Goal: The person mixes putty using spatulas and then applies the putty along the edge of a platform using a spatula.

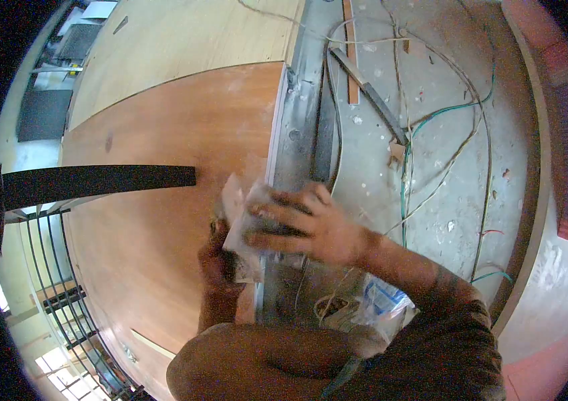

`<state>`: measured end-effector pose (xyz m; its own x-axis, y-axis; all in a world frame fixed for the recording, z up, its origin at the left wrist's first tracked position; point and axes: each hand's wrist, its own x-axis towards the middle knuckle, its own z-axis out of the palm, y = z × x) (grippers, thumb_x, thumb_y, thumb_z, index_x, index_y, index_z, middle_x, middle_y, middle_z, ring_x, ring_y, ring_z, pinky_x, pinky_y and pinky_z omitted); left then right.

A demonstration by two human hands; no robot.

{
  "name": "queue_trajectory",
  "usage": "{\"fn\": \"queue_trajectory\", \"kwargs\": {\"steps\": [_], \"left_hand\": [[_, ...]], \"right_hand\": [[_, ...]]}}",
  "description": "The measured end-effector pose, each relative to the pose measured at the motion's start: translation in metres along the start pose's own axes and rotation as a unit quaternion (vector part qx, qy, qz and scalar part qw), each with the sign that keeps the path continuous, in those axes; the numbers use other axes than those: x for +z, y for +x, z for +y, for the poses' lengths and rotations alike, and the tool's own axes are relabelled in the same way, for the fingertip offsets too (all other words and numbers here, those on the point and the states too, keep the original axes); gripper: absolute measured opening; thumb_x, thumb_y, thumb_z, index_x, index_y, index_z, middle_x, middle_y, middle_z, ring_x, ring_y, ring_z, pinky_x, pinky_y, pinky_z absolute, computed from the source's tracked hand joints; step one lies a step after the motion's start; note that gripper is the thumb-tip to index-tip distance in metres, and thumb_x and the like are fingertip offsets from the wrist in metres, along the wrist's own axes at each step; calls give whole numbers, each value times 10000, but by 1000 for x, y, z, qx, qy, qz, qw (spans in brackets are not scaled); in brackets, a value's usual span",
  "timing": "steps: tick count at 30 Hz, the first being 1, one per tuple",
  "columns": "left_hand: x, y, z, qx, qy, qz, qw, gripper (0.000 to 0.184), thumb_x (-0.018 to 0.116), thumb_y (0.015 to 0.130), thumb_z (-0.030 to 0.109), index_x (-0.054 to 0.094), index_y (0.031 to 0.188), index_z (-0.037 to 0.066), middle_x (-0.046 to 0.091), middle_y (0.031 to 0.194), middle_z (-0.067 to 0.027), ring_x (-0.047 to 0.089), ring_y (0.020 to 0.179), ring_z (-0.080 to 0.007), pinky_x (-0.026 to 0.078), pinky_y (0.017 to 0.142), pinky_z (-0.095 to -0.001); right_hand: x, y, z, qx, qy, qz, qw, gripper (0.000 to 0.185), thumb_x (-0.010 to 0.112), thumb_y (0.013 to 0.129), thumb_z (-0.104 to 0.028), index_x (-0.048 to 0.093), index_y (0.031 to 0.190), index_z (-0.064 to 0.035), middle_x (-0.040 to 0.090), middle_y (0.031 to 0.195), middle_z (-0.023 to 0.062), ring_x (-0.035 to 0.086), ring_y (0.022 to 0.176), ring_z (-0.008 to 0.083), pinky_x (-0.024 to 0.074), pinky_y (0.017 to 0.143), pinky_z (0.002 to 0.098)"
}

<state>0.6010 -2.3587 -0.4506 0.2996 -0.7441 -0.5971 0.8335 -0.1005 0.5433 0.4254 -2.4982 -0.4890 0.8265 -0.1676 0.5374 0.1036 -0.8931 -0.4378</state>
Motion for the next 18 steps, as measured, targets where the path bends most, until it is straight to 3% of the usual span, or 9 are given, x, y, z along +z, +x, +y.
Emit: {"fn": "queue_trajectory", "kwargs": {"steps": [1,3,4,5,7,9,15,17,18], "left_hand": [[-7,-4,2,1,-1,0,1000,480,457,1019,361,452,1377,41,617,1198,-128,643,1008,-258,548,865,-405],[-25,-16,11,74,78,75,991,435,527,1000,403,569,1269,65,628,826,-41,641,710,-183,543,560,-299],[-25,-22,12,98,79,138,982,442,528,1002,417,592,1241,51,586,701,-19,555,496,-151,465,436,-277],[-27,-26,14,98,81,137,982,442,528,1002,417,592,1241,51,586,701,-19,555,496,-151,465,436,-277],[-42,-40,17,87,106,232,963,484,495,1008,374,458,1371,55,607,1002,-85,616,878,-208,537,759,-343],[-72,-43,11,101,120,208,966,485,485,1014,376,453,1381,61,609,1001,-78,620,830,-201,537,697,-328],[-45,-55,4,94,41,129,986,474,494,1018,407,497,1345,65,587,856,-8,548,605,-107,458,526,-248],[-54,-53,1,124,11,146,982,396,489,1028,364,528,1329,109,667,1125,33,393,403,-51,306,320,-233],[-52,-54,0,122,13,146,982,396,489,1028,364,528,1329,109,667,1125,33,393,403,-51,306,320,-233]], "right_hand": [[3,-1,11,-1,0,0,1000,587,626,751,-148,586,1323,-275,485,1455,80,506,1242,332,410,976,485],[12,-7,37,62,-47,-113,990,659,626,773,-156,499,1402,-303,413,1501,73,411,1352,314,384,996,491],[16,-7,54,85,-18,-68,994,642,643,758,-94,533,1374,-238,464,1452,98,464,1295,323,400,1006,484],[22,-7,74,107,10,-24,994,625,659,744,-31,567,1345,-173,515,1403,122,517,1238,331,415,1016,476],[59,-10,116,236,62,188,951,465,591,894,-80,547,1357,-88,567,1333,176,545,1217,361,420,1029,419],[67,9,145,391,213,324,835,389,516,993,-183,536,1345,-19,622,1232,224,566,1187,407,424,1017,371],[86,55,218,410,99,353,835,383,532,996,-245,558,1275,16,647,1107,288,614,1090,426,472,921,398],[96,68,226,386,119,372,835,364,535,993,-240,570,1251,13,644,1093,297,613,1076,441,480,903,420],[105,70,229,392,116,366,836,349,540,987,-231,574,1235,11,643,1092,297,605,1077,452,480,901,434]]}}
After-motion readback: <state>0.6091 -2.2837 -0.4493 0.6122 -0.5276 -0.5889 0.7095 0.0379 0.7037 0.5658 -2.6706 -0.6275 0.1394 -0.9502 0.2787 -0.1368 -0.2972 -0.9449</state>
